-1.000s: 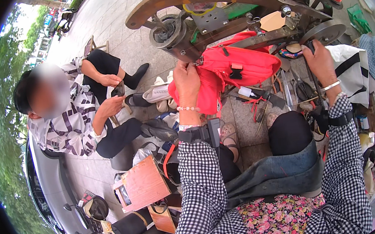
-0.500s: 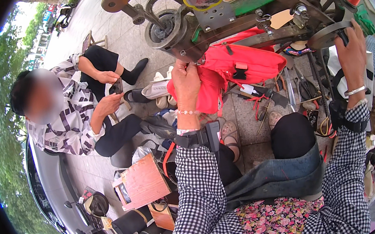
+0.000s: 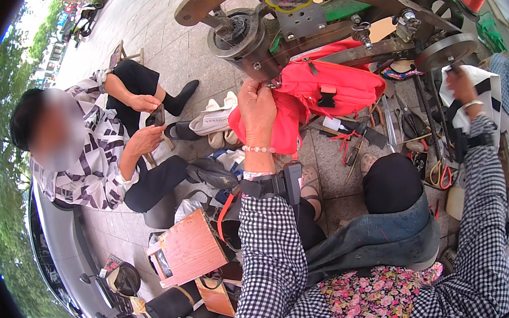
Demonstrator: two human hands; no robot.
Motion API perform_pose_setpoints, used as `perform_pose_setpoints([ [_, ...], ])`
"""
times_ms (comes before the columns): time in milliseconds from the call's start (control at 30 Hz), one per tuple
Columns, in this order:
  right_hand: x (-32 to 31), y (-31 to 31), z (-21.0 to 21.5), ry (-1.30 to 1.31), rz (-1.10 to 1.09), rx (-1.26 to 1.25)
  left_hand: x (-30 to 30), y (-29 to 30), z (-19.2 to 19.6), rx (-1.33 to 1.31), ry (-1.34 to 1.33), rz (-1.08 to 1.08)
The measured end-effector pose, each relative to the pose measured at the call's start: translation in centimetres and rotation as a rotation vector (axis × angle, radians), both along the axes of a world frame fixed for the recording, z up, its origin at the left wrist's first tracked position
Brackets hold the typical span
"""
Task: Repairing a red backpack using a sewing machine and scissors.
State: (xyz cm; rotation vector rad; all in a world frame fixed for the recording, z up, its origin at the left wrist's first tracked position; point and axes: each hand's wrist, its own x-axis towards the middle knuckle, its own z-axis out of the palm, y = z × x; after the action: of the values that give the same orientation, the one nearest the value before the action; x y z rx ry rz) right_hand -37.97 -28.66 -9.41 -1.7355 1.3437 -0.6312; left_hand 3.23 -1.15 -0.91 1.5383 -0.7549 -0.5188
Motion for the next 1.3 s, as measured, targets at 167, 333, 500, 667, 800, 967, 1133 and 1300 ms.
perform_pose_setpoints([
  [167,11.6,10.9,9.1,-0.092,-0.033,0.221,-0.2,1.1,0.7,-0.021,0.139,0.097],
  [333,4.2,4.4,13.7,0.020,-0.094,-0.186,0.1,1.5,0.7,-0.091,0.185,0.014],
  [500,-1.3,-1.2,1.5,0.507,0.121,-0.207,-0.2,0.9,1.4,-0.032,0.302,-0.038],
  [667,10.8,9.7,3.8,0.040,-0.015,0.038,1.1,1.6,2.2,0.000,0.572,-0.054],
  [800,11.5,10.9,5.9,0.067,0.009,-0.010,1.7,0.3,1.6,0.250,0.386,0.011],
  [967,10.9,10.6,5.8,0.147,-0.007,-0.031,1.9,0.4,1.2,0.174,0.472,-0.007],
  [1133,11.3,10.9,6.8,0.079,0.001,0.012,0.7,-0.2,1.9,0.055,0.396,0.170],
  [1300,11.5,11.6,10.7,0.186,-0.039,-0.310,0.7,-0.5,1.6,-0.089,0.316,0.210],
])
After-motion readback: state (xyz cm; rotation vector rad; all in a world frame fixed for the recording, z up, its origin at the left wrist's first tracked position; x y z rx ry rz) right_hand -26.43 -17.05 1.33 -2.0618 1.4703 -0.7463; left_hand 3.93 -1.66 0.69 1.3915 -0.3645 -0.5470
